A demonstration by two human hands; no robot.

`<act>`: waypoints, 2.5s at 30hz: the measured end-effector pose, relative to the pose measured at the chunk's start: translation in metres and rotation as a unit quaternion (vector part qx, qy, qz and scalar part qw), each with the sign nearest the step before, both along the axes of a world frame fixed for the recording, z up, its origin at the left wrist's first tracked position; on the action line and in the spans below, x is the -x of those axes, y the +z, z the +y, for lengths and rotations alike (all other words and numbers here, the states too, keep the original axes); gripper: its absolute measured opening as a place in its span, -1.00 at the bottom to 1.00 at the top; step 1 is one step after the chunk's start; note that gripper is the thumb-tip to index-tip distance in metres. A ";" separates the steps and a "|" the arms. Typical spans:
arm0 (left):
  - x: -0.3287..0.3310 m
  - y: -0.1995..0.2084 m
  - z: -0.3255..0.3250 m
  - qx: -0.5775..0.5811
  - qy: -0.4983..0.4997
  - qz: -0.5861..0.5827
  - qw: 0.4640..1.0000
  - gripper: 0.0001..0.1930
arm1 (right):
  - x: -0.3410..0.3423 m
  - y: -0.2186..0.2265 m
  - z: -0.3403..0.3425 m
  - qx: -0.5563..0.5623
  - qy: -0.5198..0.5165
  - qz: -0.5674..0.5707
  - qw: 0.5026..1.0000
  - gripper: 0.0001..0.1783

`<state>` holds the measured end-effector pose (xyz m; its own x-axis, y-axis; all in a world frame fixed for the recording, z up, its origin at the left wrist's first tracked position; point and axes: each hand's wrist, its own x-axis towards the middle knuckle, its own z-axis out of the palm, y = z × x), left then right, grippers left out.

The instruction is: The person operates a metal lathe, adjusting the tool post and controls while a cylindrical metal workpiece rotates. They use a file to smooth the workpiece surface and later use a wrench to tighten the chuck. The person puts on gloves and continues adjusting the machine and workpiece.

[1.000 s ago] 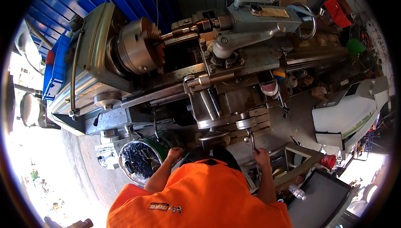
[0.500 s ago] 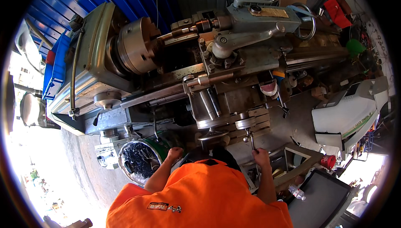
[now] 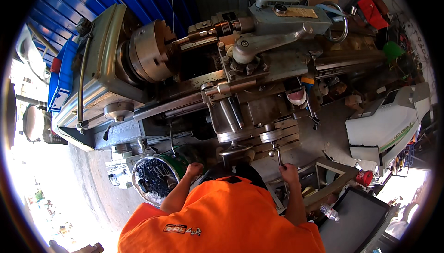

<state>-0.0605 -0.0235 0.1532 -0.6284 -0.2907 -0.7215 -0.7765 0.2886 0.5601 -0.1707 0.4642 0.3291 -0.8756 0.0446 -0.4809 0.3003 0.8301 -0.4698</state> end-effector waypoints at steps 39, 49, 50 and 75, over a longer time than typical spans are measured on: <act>0.011 0.027 0.010 -0.087 0.106 -0.064 0.989 -0.67 | 0.000 0.001 -0.002 -0.010 -0.006 -0.025 1.000 -0.62; 0.010 0.026 0.011 -0.094 0.118 -0.063 0.987 -0.66 | 0.001 0.002 -0.002 -0.011 -0.009 -0.031 0.999 -0.61; 0.010 0.025 0.011 -0.092 0.116 -0.063 0.987 -0.66 | 0.001 0.001 -0.001 -0.012 -0.004 -0.032 0.999 -0.61; 0.014 0.027 0.012 -0.093 0.116 -0.063 0.987 -0.68 | 0.001 0.000 -0.001 -0.012 -0.006 -0.030 0.999 -0.61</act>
<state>-0.0748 -0.0117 0.1800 -0.4614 -0.2723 -0.8444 -0.8769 -0.0043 0.4806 -0.1721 0.4635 0.3287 -0.8443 0.0662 -0.5318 0.3373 0.8368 -0.4312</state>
